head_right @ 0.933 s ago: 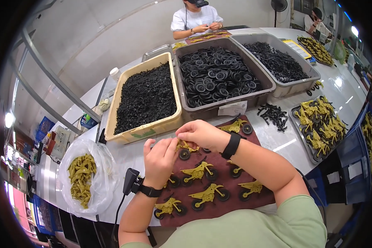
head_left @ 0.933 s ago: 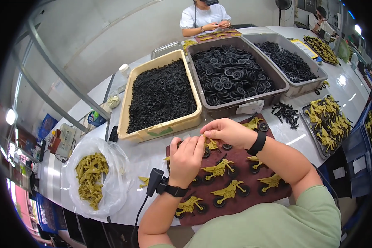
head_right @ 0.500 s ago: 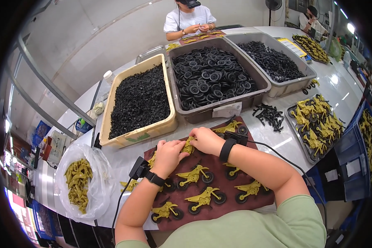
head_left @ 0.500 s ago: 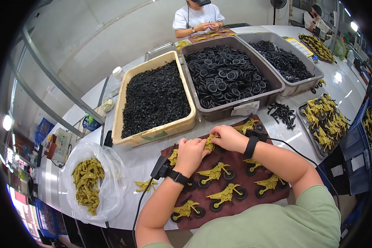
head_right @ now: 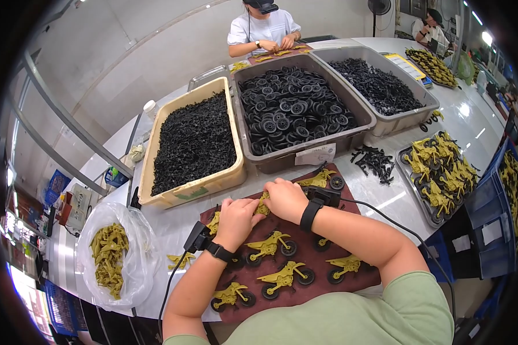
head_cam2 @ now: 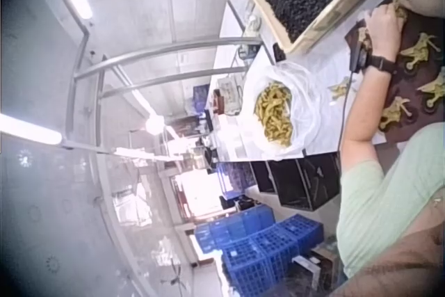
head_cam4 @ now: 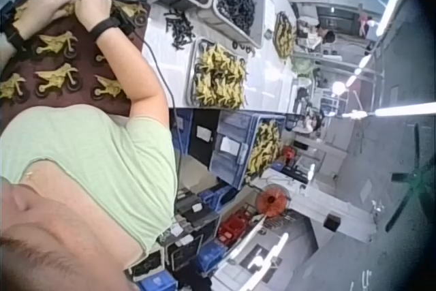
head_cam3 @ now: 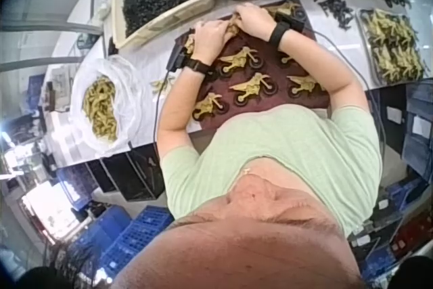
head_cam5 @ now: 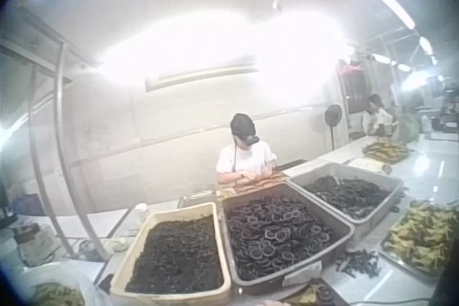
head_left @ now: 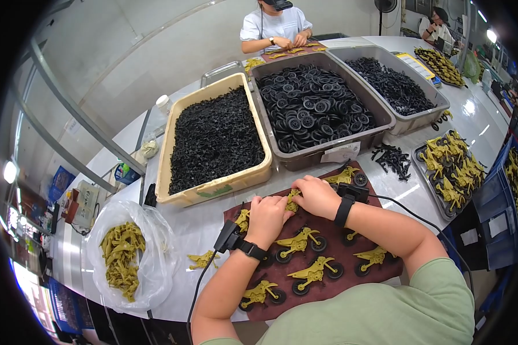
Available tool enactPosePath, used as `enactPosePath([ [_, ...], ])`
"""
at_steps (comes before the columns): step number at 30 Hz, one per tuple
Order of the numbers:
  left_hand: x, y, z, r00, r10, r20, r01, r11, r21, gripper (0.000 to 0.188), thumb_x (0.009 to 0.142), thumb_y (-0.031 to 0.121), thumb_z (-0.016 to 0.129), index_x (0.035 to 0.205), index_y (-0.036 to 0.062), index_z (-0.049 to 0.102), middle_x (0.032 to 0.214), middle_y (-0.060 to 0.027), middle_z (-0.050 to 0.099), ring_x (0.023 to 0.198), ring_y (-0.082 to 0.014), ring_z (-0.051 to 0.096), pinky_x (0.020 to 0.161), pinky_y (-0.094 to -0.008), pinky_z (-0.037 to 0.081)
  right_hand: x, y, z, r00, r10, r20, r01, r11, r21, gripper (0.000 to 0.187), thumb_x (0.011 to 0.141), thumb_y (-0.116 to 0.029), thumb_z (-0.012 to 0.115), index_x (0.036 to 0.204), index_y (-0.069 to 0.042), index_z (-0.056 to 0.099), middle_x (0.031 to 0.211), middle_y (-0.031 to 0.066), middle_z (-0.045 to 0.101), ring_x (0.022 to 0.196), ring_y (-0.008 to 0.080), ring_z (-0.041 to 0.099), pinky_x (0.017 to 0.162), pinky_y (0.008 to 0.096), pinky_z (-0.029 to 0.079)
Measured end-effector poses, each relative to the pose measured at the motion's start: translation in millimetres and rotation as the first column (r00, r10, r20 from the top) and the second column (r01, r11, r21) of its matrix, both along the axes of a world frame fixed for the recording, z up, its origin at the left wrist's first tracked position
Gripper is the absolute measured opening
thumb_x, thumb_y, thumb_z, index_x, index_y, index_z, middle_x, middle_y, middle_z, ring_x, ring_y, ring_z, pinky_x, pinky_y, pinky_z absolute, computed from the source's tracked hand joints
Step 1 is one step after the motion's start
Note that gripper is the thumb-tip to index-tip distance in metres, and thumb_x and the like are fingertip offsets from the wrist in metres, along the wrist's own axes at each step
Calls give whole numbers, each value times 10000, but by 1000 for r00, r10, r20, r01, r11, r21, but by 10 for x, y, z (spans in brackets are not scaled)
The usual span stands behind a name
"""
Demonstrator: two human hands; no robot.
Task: Assembling small toy motorcycles by attaching wheels to the bodies on a production line.
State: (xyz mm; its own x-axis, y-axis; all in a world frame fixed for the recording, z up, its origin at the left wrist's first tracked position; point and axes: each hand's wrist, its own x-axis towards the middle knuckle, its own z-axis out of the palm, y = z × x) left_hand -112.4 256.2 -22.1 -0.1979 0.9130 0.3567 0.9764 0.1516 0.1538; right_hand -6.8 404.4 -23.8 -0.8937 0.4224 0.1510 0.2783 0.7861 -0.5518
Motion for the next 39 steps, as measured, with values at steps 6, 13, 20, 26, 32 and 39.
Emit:
enactPosePath([
  [6, -14, -30, -14, 1000, -2, -2, 2, 1000, 11, 309, 734, 238, 734, 996, 93, 654, 962, -34, 675, 922, -193, 618, 852, -387, 381, 28, -40, 26, 999, -5, 39, 1, 996, 91, 309, 796, -260, 676, 1031, -65, 633, 993, 148, 622, 987, 349, 590, 861, 451, 452],
  [13, -24, 7, -51, 999, -19, 33, 19, 1000, 21, 319, 733, 227, 736, 1011, 94, 653, 989, -44, 677, 940, -206, 616, 866, -390, 381, 22, 8, -51, 1000, -19, 0, 19, 999, -30, 355, 786, -245, 701, 1075, -63, 604, 988, 156, 614, 984, 339, 577, 844, 441, 448],
  [20, -129, -15, -30, 978, -2, 207, -10, 998, 59, 327, 755, 223, 723, 1024, 49, 656, 964, -98, 680, 925, -270, 621, 838, -398, 415, 140, -132, 227, 964, 20, -264, 71, 941, 332, 269, 808, -211, 655, 1026, -59, 616, 899, 144, 608, 911, 334, 610, 791, 441, 493],
  [26, -156, -32, 46, 943, 41, 331, -36, 999, -19, 378, 811, 298, 680, 1068, 22, 655, 976, -140, 675, 922, -303, 623, 811, -409, 441, 204, -322, 225, 936, 75, 343, -137, 978, 159, 294, 819, -321, 637, 779, -33, 676, 763, 135, 652, 722, 317, 652, 641, 417, 533],
  [32, -131, -46, 40, 936, 70, 346, -67, 998, -22, 389, 807, 276, 683, 1100, 24, 638, 986, -151, 670, 926, -310, 621, 818, -414, 444, 130, -483, 171, 961, 13, 275, -92, 957, 275, 335, 775, -358, 693, 774, -23, 679, 759, 138, 663, 716, 304, 672, 604, 397, 536],
  [39, -127, -110, 43, 950, 53, 309, -70, 997, 44, 428, 750, 221, 728, 1098, -1, 614, 973, -169, 667, 912, -331, 630, 802, -397, 499, 113, -333, 145, 949, 16, 316, -58, 991, 123, 201, 768, -214, 652, 825, -26, 690, 812, 174, 681, 789, 328, 673, 681, 413, 538],
])
